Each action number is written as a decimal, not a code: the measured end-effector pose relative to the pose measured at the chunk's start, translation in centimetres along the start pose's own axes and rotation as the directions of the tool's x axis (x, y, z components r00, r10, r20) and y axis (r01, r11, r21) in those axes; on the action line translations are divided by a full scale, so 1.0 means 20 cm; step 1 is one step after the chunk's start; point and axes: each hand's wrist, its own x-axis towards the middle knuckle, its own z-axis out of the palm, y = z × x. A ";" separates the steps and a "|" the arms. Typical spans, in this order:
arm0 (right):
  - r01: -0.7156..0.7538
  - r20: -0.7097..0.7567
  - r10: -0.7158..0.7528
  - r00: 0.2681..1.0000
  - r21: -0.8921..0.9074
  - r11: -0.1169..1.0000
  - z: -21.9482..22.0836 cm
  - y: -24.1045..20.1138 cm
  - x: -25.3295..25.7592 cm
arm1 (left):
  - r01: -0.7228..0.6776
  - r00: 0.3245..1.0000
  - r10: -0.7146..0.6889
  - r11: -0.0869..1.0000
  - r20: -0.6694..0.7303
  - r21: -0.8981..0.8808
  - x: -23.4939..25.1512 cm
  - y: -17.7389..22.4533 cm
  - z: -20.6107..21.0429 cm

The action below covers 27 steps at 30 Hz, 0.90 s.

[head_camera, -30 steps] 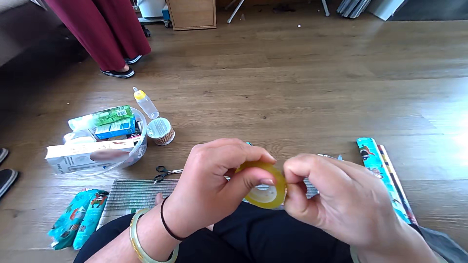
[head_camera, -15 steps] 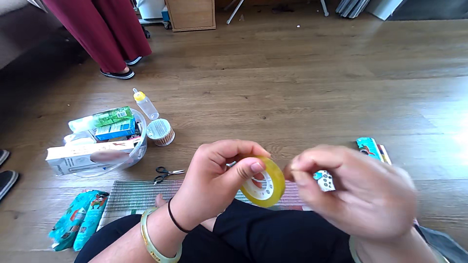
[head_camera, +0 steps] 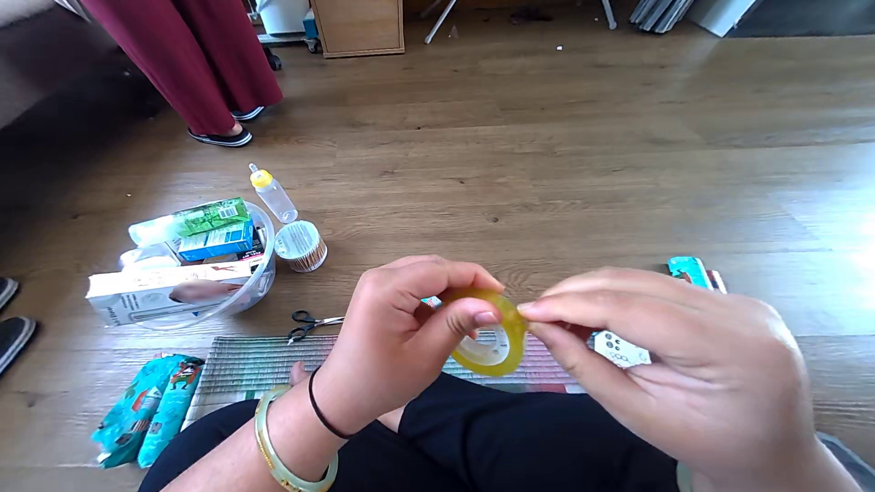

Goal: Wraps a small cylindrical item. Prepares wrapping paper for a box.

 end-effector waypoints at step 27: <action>0.047 -0.051 -0.061 0.997 -0.230 0.972 0.14 0.03 -0.02 | 0.013 0.998 -0.001 0.983 -0.068 0.182 -0.01 0.00 0.01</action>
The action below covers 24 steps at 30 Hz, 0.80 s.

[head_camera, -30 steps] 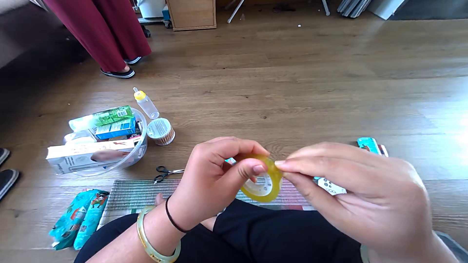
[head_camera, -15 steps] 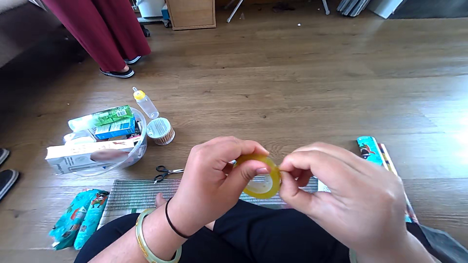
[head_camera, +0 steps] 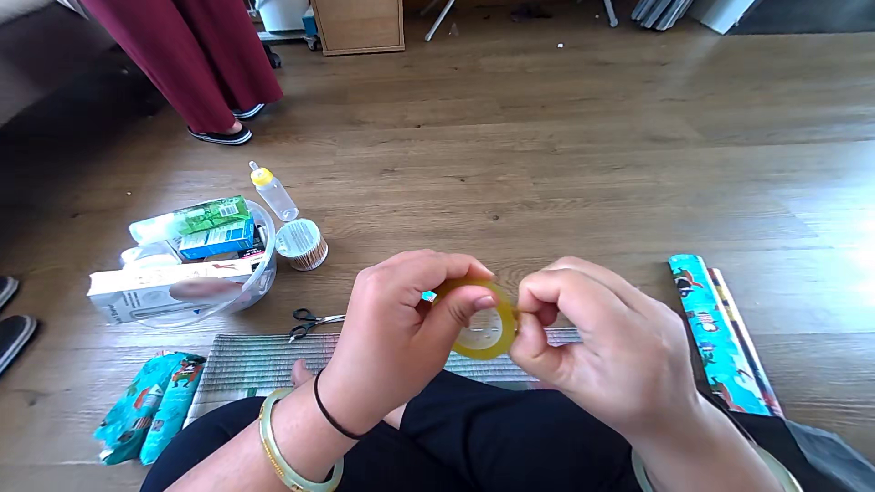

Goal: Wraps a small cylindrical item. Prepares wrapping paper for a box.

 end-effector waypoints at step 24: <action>-0.316 0.123 0.298 0.947 0.536 0.783 -0.04 0.01 0.00 | 0.068 0.997 -0.064 0.993 0.045 -0.099 0.01 -0.04 -0.02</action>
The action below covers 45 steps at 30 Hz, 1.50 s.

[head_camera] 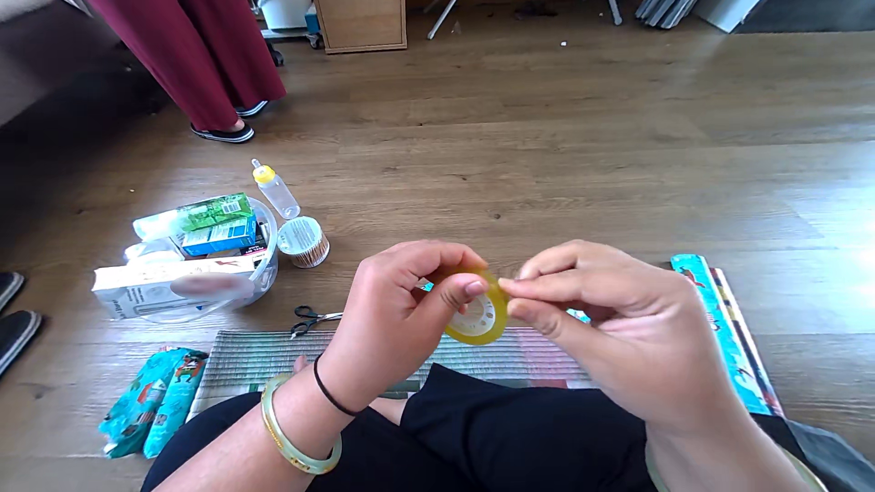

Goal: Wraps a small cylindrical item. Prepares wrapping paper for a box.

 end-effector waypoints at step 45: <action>-0.497 0.258 0.461 0.849 0.094 0.863 0.04 0.26 0.03 | 0.777 0.594 -0.740 0.428 0.315 -0.461 -0.07 -0.15 0.15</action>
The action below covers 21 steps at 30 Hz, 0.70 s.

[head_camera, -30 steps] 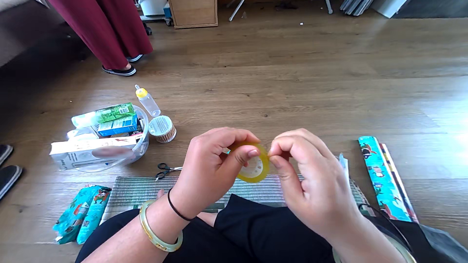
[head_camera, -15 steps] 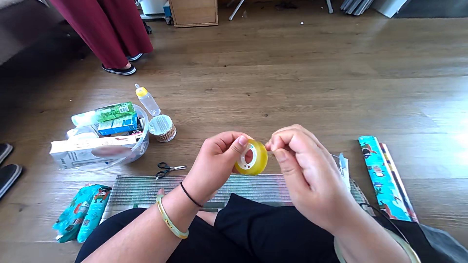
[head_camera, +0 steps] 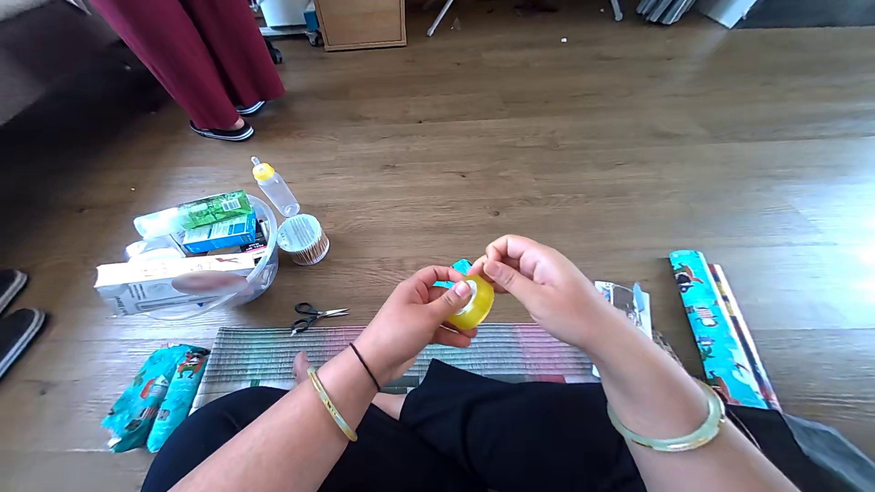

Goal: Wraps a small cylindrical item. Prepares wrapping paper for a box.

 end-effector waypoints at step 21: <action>-0.223 0.013 0.230 0.973 0.308 0.925 -0.04 -0.14 -0.04 | 0.020 0.989 -0.019 1.000 -0.143 0.003 0.03 -0.05 -0.05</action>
